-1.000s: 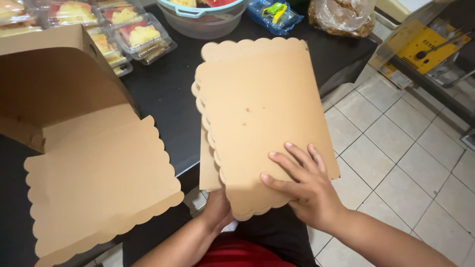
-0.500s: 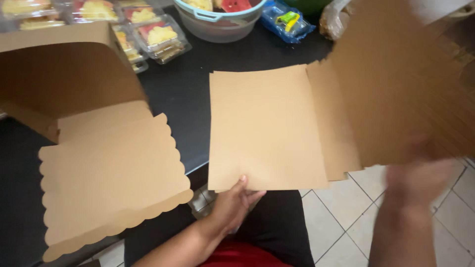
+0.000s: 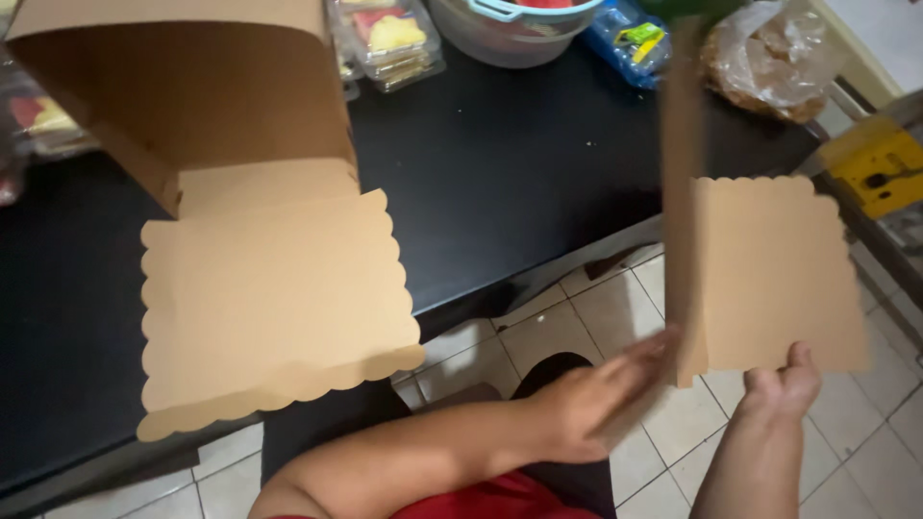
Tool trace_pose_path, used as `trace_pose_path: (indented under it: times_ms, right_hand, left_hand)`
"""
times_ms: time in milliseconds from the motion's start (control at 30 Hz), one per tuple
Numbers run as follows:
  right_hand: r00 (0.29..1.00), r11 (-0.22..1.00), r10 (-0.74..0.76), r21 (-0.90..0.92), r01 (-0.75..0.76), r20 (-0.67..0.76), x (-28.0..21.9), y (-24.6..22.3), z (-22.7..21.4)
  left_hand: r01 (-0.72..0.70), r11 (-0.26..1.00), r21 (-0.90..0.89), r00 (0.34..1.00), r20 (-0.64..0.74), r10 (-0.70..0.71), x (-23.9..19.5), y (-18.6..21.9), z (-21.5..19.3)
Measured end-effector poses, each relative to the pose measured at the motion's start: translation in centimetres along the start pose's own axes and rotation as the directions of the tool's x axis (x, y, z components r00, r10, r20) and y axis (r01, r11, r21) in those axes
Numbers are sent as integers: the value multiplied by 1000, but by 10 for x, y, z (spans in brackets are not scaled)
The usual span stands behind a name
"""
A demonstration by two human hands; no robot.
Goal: The person assembles flat cardboard boxes by folding the side flaps and securing the tabs into slots. They repeat this process for multiple boxes, stacking the finished units on the table.
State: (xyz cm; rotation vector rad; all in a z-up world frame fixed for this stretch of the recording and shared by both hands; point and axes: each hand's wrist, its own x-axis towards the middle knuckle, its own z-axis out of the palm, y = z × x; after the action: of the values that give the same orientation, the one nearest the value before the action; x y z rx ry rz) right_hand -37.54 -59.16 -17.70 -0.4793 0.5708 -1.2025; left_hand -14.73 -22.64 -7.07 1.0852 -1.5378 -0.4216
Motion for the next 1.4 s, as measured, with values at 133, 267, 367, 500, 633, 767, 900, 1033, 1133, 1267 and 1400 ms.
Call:
trace_pose_path:
  times_ms: [133, 267, 367, 500, 633, 767, 900, 1033, 1133, 1267, 1400]
  right_hand:
    - [998, 989, -15, 148, 7, 57, -6, 10, 4]
    - [979, 921, 96, 357, -156, 180, -21, 9, 49]
    - [965, 955, 113, 243, -171, 236, -21, 20, 87]
    - [936, 986, 153, 15, -167, 316, -6, 60, 117]
    - [963, 977, 201, 35, -210, 181, 8, 93, 129]
    - [947, 962, 272, -19, -273, 169, 11, 106, 134]
    - [944, 960, 278, -32, -277, 179, 14, 121, 147]
    - [930, 964, 267, -67, -259, 254, 15, 134, 168]
    - [911, 960, 280, -118, -255, 303, 10, 140, 186]
    - [889, 934, 324, -258, -246, 325, 7, 155, 196]
    - [879, 750, 364, -657, -80, 309, 14, 155, 191]
  left_hand:
    - [127, 992, -17, 983, 139, -123, 0, 12, -8]
    - [259, 966, 3, 964, -62, -258, -27, 25, -21]
    - [279, 920, 277, 959, -132, -251, -49, 33, -42]
    - [207, 955, 214, 942, -306, -135, -80, 50, -67]
    - [346, 913, 218, 902, -345, -259, -109, 53, -71]
    - [83, 975, -208, 906, -392, -161, -138, 37, -76]
    - [-204, 701, -684, 806, -524, -277, -166, 33, -91]
    - [-90, 612, -786, 493, -569, -658, -167, 51, -102]
    - [270, 679, -682, 477, -518, -710, -152, 74, -117]
    - [371, 681, -631, 469, -505, -724, -141, 101, -130]
    - [339, 726, -598, 485, -551, -680, -146, 109, -140]
